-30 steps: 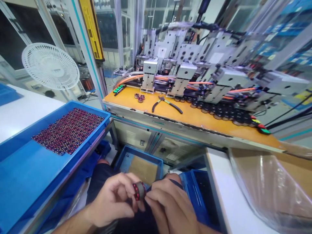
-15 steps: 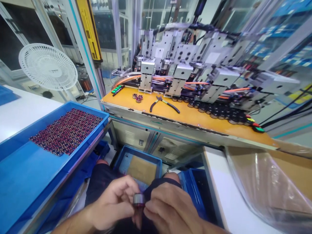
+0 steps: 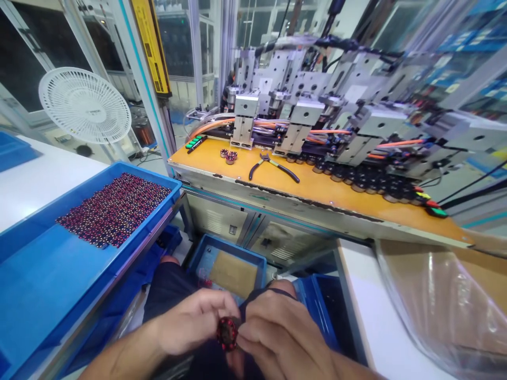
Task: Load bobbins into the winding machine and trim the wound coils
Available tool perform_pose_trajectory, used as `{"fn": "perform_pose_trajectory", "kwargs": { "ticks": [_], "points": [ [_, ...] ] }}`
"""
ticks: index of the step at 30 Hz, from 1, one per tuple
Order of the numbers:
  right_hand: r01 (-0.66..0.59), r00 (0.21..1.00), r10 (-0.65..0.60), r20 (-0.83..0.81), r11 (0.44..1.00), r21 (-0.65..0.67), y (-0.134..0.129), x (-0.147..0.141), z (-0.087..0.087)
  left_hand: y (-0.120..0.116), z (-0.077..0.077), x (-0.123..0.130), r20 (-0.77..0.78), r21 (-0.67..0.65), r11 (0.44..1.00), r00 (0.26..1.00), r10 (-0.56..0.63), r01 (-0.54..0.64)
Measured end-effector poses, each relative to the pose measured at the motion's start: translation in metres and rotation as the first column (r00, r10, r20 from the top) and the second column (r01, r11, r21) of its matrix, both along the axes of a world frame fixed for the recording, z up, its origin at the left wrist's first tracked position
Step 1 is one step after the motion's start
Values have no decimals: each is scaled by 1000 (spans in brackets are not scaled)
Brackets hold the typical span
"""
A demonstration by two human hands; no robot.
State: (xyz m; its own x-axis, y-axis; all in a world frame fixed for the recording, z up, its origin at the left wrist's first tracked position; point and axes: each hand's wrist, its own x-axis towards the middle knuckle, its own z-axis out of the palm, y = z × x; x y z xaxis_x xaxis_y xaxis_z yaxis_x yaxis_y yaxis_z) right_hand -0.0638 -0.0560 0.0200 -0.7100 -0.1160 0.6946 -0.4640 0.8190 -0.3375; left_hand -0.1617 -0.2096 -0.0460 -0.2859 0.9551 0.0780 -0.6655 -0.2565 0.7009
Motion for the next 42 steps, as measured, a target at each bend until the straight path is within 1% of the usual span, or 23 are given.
{"fn": "perform_pose_trajectory", "kwargs": {
  "ticks": [2,4,6,7,9,11,13,14,15,16,18,20,21,22,25,29,31,33,36,38,39,40,42],
  "points": [
    [-9,1000,9,-10,1000,-7,3,0,-3,0,1,1,-11,-6,1000,1000,-2,2],
    [2,1000,-2,2,1000,21,4,0,-4,-2,3,2,-15,-4,999,999,41,-41],
    [43,999,-44,13,999,31,2,0,-4,-5,7,2,-23,-4,993,993,117,-117],
    [58,998,-59,23,998,10,0,-1,-4,-7,8,2,-43,-8,985,984,173,-173],
    [87,996,-84,39,991,-103,-4,-4,-6,-10,10,1,-103,-16,952,948,303,-306],
    [100,994,-89,57,965,-243,-7,-9,-8,-11,11,-1,-118,-36,903,900,420,-427],
    [64,998,-52,44,941,-332,-7,-13,-9,-10,13,-2,-54,-85,880,884,464,-468],
    [29,999,-21,26,936,-350,-6,-15,-10,-9,13,-3,-18,-110,880,886,463,-462],
    [-13,1000,16,6,935,-353,-5,-16,-10,-7,14,-4,2,-128,893,900,436,-432],
    [-51,999,51,-11,935,-351,-4,-17,-10,-5,14,-6,5,-136,920,928,372,-368],
    [-99,995,94,-33,932,-350,-2,-17,-10,-2,12,-9,-19,-138,973,983,182,-183],
    [-109,994,102,-38,931,-348,0,-16,-10,-1,8,-12,-54,-141,989,998,24,-31],
    [-98,995,90,-40,933,-345,0,-15,-11,-1,7,-14,-76,-146,989,997,-5,-6],
    [-81,997,71,-40,938,-336,0,-14,-11,-2,5,-14,-106,-156,987,994,5,-22],
    [-13,999,2,-36,949,-315,-1,-12,-11,-5,7,-11,-202,-199,968,973,113,-154],
    [61,996,-79,-44,943,-328,-3,-10,-12,-7,14,0,-265,-240,890,908,324,-388],
    [78,994,-101,-50,933,-351,-4,-10,-14,-6,16,3,-308,-195,856,858,411,-479],
    [81,992,-111,-54,914,-396,-7,-10,-16,-5,15,2,-378,-97,841,801,465,-533],
    [99,993,-115,1,854,-511,-13,-10,-17,-3,12,-4,-494,49,801,682,539,-597],
    [131,991,-92,95,777,-615,-17,-9,-15,-3,10,-8,-531,96,756,609,589,-648],
    [151,986,-55,160,718,-680,-18,-8,-14,-3,9,-9,-547,106,738,581,603,-666],
    [170,973,12,232,641,-748,-19,-7,-13,-3,8,-10,-563,107,722,557,610,-683],
    [223,916,205,344,454,-863,-19,-6,-12,-4,6,-11,-605,110,703,514,608,-702]
  ]
}}
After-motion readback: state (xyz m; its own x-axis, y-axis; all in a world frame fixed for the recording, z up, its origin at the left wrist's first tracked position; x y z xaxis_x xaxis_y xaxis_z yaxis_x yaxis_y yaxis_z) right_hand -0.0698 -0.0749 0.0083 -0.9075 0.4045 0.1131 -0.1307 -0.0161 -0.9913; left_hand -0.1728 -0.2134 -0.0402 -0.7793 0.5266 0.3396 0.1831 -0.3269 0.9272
